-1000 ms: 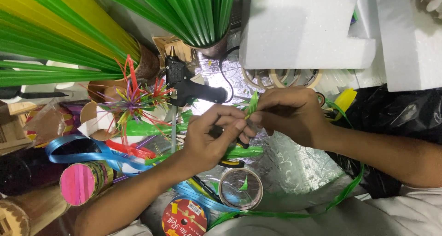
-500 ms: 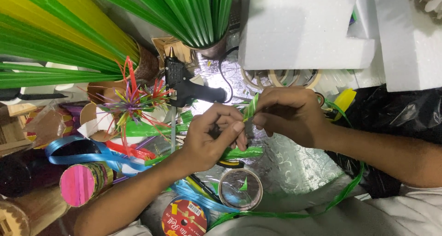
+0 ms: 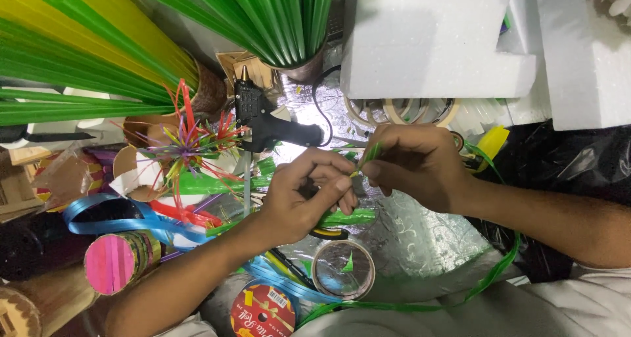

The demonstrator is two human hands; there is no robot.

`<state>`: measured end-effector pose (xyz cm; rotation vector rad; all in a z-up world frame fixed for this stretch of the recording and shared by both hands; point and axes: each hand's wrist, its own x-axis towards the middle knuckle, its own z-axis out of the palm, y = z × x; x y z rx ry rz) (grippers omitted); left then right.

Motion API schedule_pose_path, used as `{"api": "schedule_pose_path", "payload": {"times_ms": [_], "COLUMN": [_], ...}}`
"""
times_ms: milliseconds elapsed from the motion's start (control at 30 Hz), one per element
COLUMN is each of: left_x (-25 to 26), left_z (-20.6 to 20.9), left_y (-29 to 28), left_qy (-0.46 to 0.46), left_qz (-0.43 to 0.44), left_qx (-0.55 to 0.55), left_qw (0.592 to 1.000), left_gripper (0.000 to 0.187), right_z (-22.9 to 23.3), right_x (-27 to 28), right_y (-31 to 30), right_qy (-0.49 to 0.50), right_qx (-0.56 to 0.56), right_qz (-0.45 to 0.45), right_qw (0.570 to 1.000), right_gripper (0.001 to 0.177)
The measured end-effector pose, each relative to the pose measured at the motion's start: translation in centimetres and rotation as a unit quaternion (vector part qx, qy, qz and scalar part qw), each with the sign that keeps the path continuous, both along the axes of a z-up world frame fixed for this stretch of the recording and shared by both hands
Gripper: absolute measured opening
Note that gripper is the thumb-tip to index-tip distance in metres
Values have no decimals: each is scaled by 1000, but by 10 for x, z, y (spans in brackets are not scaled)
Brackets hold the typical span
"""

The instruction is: Assembling a decorative upper structure by tying and gluing green plastic ribbons.

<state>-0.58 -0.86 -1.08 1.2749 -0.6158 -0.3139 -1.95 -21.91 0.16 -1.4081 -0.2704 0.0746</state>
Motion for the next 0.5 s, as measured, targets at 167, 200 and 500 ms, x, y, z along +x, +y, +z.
{"api": "schedule_pose_path", "payload": {"times_ms": [167, 200, 500], "left_x": [0, 0, -1], "left_z": [1, 0, -2], "left_y": [0, 1, 3], "left_qy": [2, 3, 28], "left_qz": [-5, -5, -3], "left_qx": [2, -1, -12], "left_qw": [1000, 1000, 1000], "left_gripper": [13, 13, 12], "right_z": [-4, -5, -6], "right_x": [0, 0, 3], "right_y": [0, 0, -5], "right_qy": [-6, -7, -21], "right_qx": [4, 6, 14], "right_qz": [2, 3, 31], "right_qw": [1000, 1000, 999], "right_gripper": [8, 9, 20]}}
